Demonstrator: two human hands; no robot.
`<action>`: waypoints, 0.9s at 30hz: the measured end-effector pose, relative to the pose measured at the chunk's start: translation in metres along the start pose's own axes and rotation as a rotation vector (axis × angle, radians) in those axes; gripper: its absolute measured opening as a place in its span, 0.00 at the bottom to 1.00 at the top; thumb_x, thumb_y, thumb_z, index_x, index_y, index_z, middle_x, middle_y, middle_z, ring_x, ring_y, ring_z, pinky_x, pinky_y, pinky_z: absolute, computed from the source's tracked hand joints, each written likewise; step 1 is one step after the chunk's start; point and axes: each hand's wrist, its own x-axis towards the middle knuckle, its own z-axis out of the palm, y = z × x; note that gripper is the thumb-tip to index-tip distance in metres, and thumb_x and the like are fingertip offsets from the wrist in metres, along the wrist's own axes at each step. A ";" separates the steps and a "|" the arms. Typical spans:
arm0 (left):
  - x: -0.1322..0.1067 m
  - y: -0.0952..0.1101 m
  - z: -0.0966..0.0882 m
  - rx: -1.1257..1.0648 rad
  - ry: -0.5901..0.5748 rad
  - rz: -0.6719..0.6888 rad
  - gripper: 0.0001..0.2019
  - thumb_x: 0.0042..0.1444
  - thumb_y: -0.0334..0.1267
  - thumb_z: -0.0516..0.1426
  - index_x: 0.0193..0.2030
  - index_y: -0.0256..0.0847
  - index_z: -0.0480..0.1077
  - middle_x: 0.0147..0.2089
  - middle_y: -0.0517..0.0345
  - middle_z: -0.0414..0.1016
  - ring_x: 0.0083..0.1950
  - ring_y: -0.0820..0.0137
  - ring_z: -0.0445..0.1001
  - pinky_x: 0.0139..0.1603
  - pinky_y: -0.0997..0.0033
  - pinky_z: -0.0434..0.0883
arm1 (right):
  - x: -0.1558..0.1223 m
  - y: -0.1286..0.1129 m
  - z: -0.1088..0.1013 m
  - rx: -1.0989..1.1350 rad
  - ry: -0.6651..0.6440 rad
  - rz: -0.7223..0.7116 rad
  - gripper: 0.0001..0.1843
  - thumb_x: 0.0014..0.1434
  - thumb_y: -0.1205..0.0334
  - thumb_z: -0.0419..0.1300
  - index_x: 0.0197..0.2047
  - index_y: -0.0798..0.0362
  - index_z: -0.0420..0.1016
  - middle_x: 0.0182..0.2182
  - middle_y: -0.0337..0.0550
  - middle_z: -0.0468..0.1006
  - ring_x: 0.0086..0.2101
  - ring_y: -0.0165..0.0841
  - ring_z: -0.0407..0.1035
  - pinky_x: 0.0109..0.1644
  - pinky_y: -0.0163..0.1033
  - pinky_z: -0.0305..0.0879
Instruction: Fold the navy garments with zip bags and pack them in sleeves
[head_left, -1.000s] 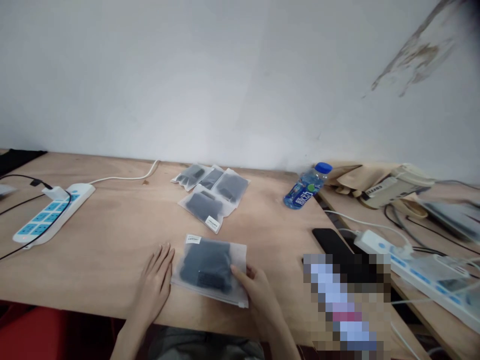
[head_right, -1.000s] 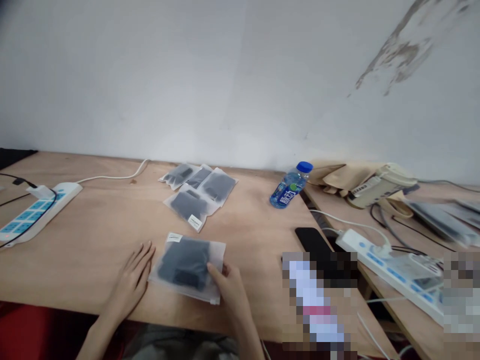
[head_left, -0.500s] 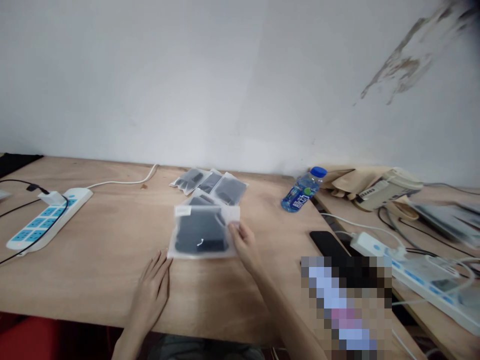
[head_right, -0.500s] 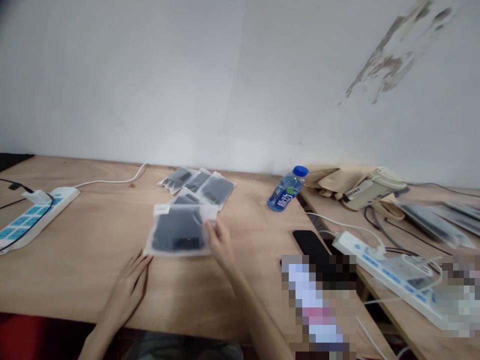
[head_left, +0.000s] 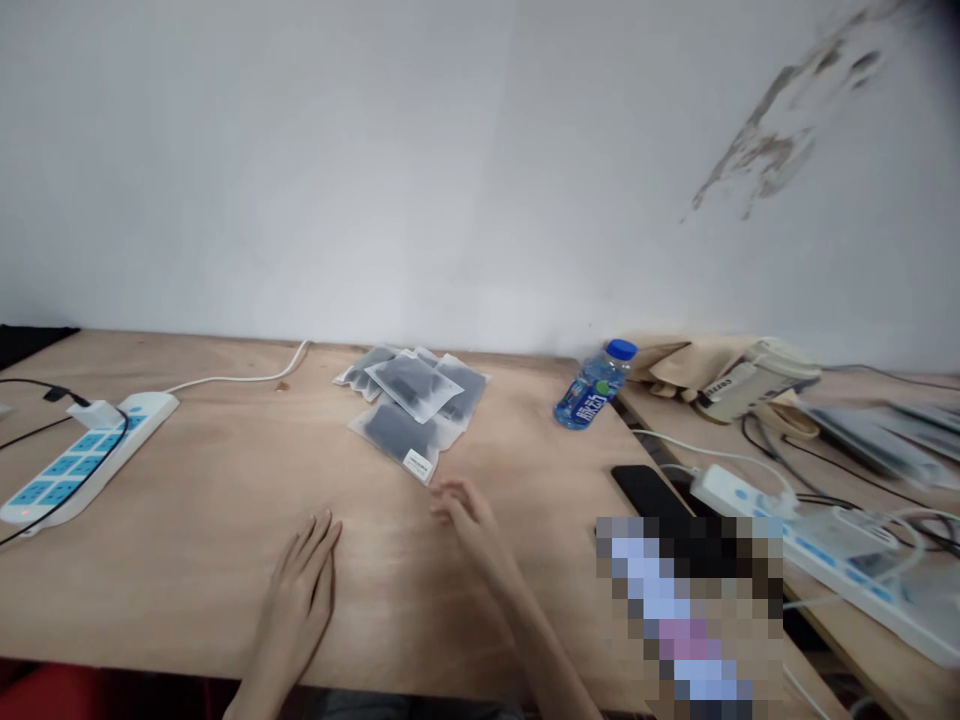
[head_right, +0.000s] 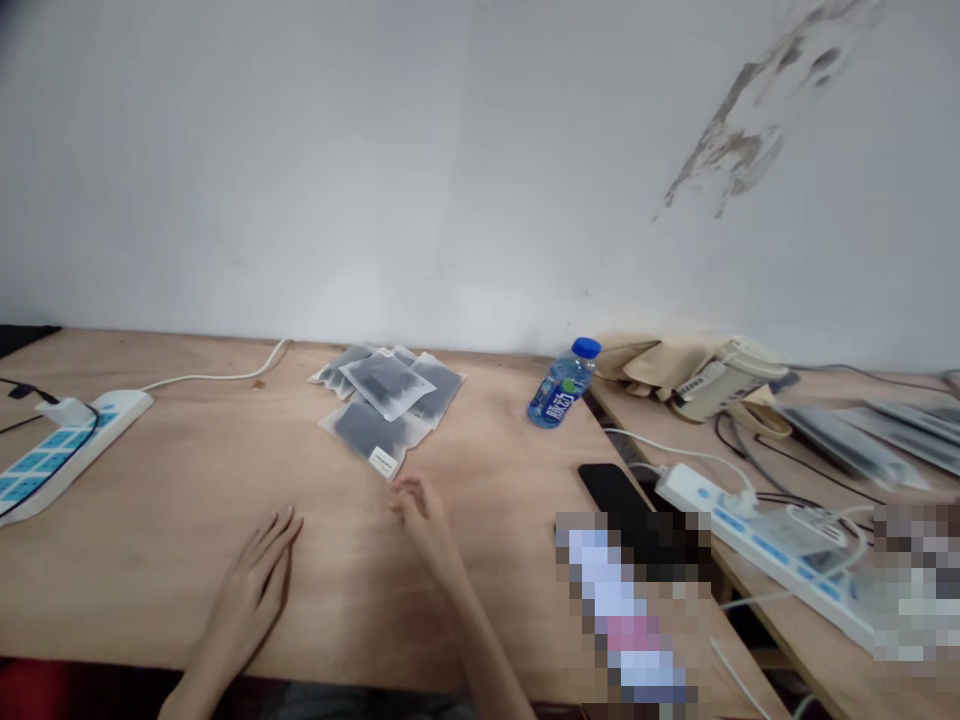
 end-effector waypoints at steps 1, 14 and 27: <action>0.001 0.000 0.002 0.010 0.010 0.003 0.23 0.65 0.35 0.47 0.65 0.45 0.64 0.67 0.51 0.66 0.69 0.57 0.61 0.67 0.43 0.63 | -0.008 0.001 0.000 0.005 -0.017 0.006 0.16 0.56 0.47 0.59 0.39 0.51 0.72 0.36 0.47 0.82 0.31 0.37 0.78 0.37 0.44 0.75; 0.034 0.110 0.048 -0.444 -0.140 0.018 0.18 0.68 0.37 0.44 0.61 0.43 0.64 0.59 0.49 0.72 0.60 0.65 0.71 0.62 0.55 0.70 | -0.059 0.027 0.026 -0.423 0.046 -0.271 0.15 0.63 0.66 0.46 0.34 0.50 0.73 0.32 0.47 0.80 0.33 0.38 0.75 0.40 0.40 0.70; 0.032 0.104 0.055 -0.460 -0.135 0.018 0.17 0.67 0.36 0.47 0.60 0.41 0.66 0.60 0.48 0.73 0.61 0.62 0.71 0.63 0.51 0.68 | -0.057 0.029 0.024 -0.490 0.010 -0.317 0.15 0.57 0.75 0.46 0.33 0.51 0.71 0.31 0.45 0.76 0.33 0.35 0.70 0.39 0.37 0.65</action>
